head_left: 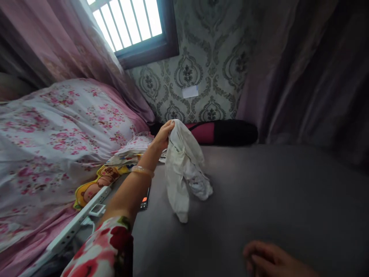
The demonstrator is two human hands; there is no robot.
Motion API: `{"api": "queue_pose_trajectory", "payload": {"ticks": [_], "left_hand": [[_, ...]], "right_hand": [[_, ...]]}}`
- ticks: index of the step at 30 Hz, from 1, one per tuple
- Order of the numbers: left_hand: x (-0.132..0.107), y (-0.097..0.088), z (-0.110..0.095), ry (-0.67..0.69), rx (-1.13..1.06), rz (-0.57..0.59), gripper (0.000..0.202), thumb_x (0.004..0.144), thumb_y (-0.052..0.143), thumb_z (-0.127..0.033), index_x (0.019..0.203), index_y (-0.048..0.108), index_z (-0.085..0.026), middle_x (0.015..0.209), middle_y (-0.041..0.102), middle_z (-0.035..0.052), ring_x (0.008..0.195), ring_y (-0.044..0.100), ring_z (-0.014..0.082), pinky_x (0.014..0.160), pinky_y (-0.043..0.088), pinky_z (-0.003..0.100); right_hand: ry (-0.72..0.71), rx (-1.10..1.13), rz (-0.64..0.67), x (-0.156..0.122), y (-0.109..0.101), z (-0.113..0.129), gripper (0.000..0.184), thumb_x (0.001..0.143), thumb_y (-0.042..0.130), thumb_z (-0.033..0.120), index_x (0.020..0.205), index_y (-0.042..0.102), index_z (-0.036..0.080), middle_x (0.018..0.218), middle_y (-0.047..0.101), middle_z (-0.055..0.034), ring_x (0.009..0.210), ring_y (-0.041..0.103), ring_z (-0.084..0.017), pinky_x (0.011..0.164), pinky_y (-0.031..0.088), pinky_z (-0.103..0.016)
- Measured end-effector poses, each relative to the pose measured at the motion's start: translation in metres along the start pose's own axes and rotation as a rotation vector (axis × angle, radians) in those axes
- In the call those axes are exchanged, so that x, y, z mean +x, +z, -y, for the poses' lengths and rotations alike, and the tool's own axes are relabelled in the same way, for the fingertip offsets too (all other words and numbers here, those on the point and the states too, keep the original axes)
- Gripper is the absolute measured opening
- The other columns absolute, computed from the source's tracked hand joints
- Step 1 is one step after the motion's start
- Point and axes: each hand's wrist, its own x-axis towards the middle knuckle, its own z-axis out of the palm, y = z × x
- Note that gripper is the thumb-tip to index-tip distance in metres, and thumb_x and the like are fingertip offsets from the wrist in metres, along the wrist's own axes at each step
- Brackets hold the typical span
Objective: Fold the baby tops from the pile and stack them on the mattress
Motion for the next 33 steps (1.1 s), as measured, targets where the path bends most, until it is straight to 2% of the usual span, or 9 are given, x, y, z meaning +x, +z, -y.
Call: {"api": "queue_pose_trajectory", "payload": {"ticks": [4, 7, 9, 11, 13, 17, 21, 24, 33], "left_hand": [[-0.036, 0.044, -0.001, -0.08, 0.079, 0.214, 0.035, 0.066, 0.079, -0.039, 0.082, 0.059, -0.015, 0.066, 0.059, -0.004, 0.054, 0.055, 0.0078, 0.053, 0.045, 0.018], [-0.062, 0.077, -0.01, -0.111, 0.145, 0.351, 0.037, 0.066, 0.079, -0.042, 0.083, 0.06, -0.015, 0.067, 0.059, -0.0035, 0.054, 0.053, 0.0067, 0.052, 0.042, 0.017], [-0.077, 0.093, -0.016, -0.1, 0.197, 0.415, 0.036, 0.068, 0.077, -0.043, 0.084, 0.061, -0.015, 0.069, 0.059, -0.0029, 0.055, 0.052, 0.0069, 0.053, 0.042, 0.017], [-0.086, 0.1, -0.02, -0.064, 0.262, 0.441, 0.034, 0.072, 0.073, -0.044, 0.085, 0.061, -0.014, 0.07, 0.058, -0.0025, 0.057, 0.051, 0.0071, 0.055, 0.042, 0.018], [-0.09, 0.098, -0.021, -0.013, 0.353, 0.443, 0.031, 0.075, 0.07, -0.041, 0.087, 0.062, -0.014, 0.073, 0.058, -0.0021, 0.06, 0.051, 0.0073, 0.057, 0.041, 0.018], [-0.094, 0.082, -0.008, 0.067, 0.582, 0.501, 0.031, 0.072, 0.069, -0.029, 0.098, 0.063, -0.014, 0.08, 0.06, -0.0012, 0.066, 0.051, 0.0087, 0.06, 0.04, 0.019], [-0.108, 0.088, 0.024, 0.102, 0.694, 0.585, 0.031, 0.074, 0.065, -0.022, 0.104, 0.064, -0.015, 0.086, 0.062, 0.0005, 0.073, 0.054, 0.0113, 0.066, 0.043, 0.021], [-0.119, 0.106, 0.054, 0.151, 0.722, 0.512, 0.032, 0.073, 0.064, -0.018, 0.105, 0.064, -0.017, 0.085, 0.064, 0.0002, 0.072, 0.055, 0.0119, 0.066, 0.044, 0.022], [-0.124, 0.127, 0.122, 0.304, 0.752, 0.329, 0.026, 0.081, 0.056, -0.018, 0.104, 0.068, -0.02, 0.094, 0.06, 0.005, 0.086, 0.057, 0.0165, 0.079, 0.046, 0.028]], "right_hand": [[-0.293, -0.342, -0.231, 0.012, -0.01, 0.077, 0.038, 0.085, 0.052, 0.055, 0.086, 0.07, 0.022, 0.084, 0.069, -0.0047, 0.081, 0.064, -0.02, 0.075, 0.052, -0.032], [-0.593, -0.284, -0.705, 0.037, -0.011, 0.134, 0.032, 0.084, 0.056, 0.049, 0.099, 0.068, 0.024, 0.102, 0.068, -0.0066, 0.099, 0.063, -0.024, 0.09, 0.049, -0.039], [-0.776, -0.283, -0.932, 0.055, -0.011, 0.159, 0.044, 0.074, 0.07, 0.047, 0.111, 0.063, 0.025, 0.115, 0.064, -0.0079, 0.114, 0.056, -0.026, 0.099, 0.044, -0.043], [-0.855, -0.201, -0.884, 0.067, -0.012, 0.172, 0.05, 0.071, 0.073, 0.047, 0.112, 0.061, 0.023, 0.115, 0.065, -0.0087, 0.109, 0.06, -0.025, 0.096, 0.047, -0.042], [-0.821, -0.093, -0.707, 0.066, -0.018, 0.175, 0.044, 0.074, 0.07, 0.05, 0.107, 0.064, 0.021, 0.104, 0.069, -0.0079, 0.094, 0.065, -0.022, 0.084, 0.053, -0.038], [-0.65, -0.066, -0.553, 0.028, -0.036, 0.172, 0.041, 0.077, 0.066, 0.057, 0.096, 0.07, 0.021, 0.086, 0.072, -0.0047, 0.073, 0.066, -0.019, 0.061, 0.053, -0.029], [-0.527, -0.232, -0.553, -0.019, -0.045, 0.173, 0.038, 0.079, 0.063, 0.059, 0.09, 0.073, 0.024, 0.079, 0.071, -0.0035, 0.07, 0.065, -0.019, 0.057, 0.05, -0.027], [-0.437, -0.334, -0.489, -0.034, -0.05, 0.168, 0.041, 0.08, 0.061, 0.059, 0.095, 0.073, 0.024, 0.082, 0.072, -0.0045, 0.075, 0.065, -0.02, 0.061, 0.051, -0.028], [-0.276, -0.641, -0.318, -0.013, -0.094, 0.125, 0.034, 0.084, 0.055, 0.047, 0.089, 0.071, 0.017, 0.08, 0.069, -0.0044, 0.073, 0.061, -0.018, 0.064, 0.047, -0.028]]}}
